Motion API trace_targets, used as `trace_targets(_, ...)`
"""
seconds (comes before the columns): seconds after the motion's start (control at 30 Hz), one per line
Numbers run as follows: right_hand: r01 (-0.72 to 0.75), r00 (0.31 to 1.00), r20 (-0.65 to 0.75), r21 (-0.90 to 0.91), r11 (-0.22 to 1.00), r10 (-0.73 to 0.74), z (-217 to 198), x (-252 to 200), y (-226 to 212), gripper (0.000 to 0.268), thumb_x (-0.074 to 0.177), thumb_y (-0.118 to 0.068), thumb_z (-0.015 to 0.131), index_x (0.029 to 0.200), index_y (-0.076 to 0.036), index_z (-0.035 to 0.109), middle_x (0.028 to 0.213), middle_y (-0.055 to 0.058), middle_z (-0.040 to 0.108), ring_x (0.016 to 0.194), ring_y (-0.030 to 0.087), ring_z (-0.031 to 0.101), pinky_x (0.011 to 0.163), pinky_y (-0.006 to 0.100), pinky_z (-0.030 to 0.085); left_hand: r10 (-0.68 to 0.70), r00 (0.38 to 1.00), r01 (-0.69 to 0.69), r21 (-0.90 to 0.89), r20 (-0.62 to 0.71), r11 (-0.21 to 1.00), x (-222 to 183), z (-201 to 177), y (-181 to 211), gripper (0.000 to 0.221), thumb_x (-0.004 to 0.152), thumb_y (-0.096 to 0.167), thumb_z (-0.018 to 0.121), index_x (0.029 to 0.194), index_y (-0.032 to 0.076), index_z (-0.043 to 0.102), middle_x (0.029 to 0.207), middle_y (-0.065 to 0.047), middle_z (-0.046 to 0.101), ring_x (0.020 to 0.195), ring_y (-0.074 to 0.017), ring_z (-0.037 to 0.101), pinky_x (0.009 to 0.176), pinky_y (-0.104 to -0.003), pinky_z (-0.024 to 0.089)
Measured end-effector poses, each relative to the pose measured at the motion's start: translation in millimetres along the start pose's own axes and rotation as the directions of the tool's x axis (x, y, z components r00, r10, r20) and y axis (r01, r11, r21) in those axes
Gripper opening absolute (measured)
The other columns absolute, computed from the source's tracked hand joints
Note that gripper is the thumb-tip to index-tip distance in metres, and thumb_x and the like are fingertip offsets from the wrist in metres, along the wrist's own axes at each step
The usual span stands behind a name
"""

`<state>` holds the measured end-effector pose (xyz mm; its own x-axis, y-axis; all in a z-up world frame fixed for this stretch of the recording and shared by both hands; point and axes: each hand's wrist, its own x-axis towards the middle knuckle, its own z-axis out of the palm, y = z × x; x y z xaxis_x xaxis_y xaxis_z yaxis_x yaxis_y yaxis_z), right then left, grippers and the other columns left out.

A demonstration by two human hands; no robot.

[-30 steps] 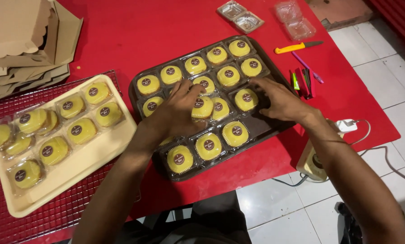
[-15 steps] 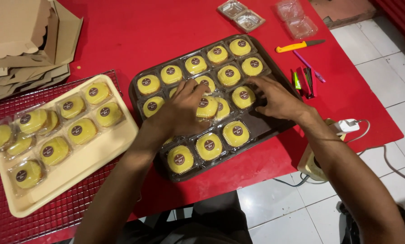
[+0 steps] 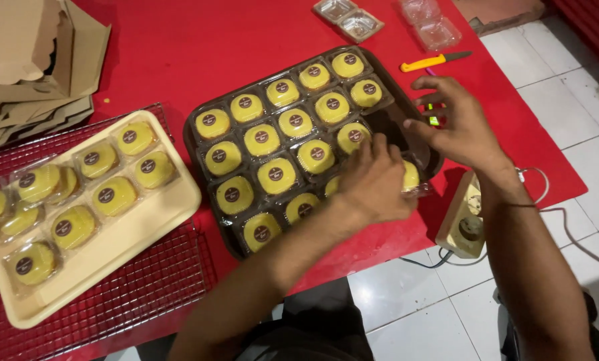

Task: Arranging individually packaged small cakes onto a large tray in an organized manner.

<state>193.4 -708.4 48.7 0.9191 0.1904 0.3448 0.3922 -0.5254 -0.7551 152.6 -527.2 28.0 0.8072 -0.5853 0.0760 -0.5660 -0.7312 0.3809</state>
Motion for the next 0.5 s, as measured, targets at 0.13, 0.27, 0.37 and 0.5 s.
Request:
trace_targets(0.13, 0.016, 0.998, -0.064, 0.119, 0.993, -0.008, -2, -14, -7, 0.06, 0.082, 0.012, 0.076, 0.137, 0.003, 0.054, 0.133, 0.021, 0.052, 0.119, 0.038, 0.063, 0.098, 0.044, 0.053, -0.038, 0.999, 0.037, 0.019, 0.015, 0.999, 10, 19, 23, 0.071, 0.076, 0.052, 0.065, 0.112, -0.009, 0.062, 0.113, -0.025, 0.052, 0.112, -0.0449, 0.053, 0.091, -0.053, 0.048)
trace_targets(0.27, 0.035, 0.998, -0.064, 0.091, 0.995, -0.029, -1, -21, -1, 0.058, 0.081, 0.01, 0.079, 0.134, 0.007, 0.057, 0.129, 0.021, 0.052, 0.115, 0.039, 0.065, 0.095, 0.047, 0.054, -0.175, 0.982, 0.15, 0.272, 0.069, 0.951, 25, 42, 20, 0.064, 0.08, 0.052, 0.055, 0.112, -0.001, 0.071, 0.114, -0.023, 0.062, 0.114, -0.0373, 0.049, 0.094, -0.047, 0.035)
trace_targets(0.37, 0.004, 0.999, -0.042, 0.014, 1.0, -0.004, 4, -25, 10, 0.057, 0.08, 0.006, 0.082, 0.133, 0.005, 0.06, 0.123, 0.023, 0.054, 0.11, 0.042, 0.067, 0.091, 0.051, 0.055, -0.238, 0.97, 0.209, 0.339, 0.047, 0.917, 26, 58, 17, 0.065, 0.081, 0.054, 0.056, 0.115, 0.001, 0.068, 0.115, -0.02, 0.06, 0.11, -0.0353, 0.05, 0.09, -0.045, 0.035)
trace_targets(0.5, -0.087, 0.996, 0.016, -0.232, 0.969, 0.093, 16, -34, -1, 0.055, 0.077, -0.004, 0.086, 0.127, 0.001, 0.066, 0.104, 0.027, 0.065, 0.098, 0.051, 0.069, 0.081, 0.053, 0.06, -0.252, 0.968, 0.244, 0.322, -0.019, 0.915, 21, 62, 18, 0.065, 0.085, 0.045, 0.051, 0.127, -0.004, 0.056, 0.116, -0.019, 0.054, 0.111, -0.0353, 0.049, 0.091, -0.043, 0.034)
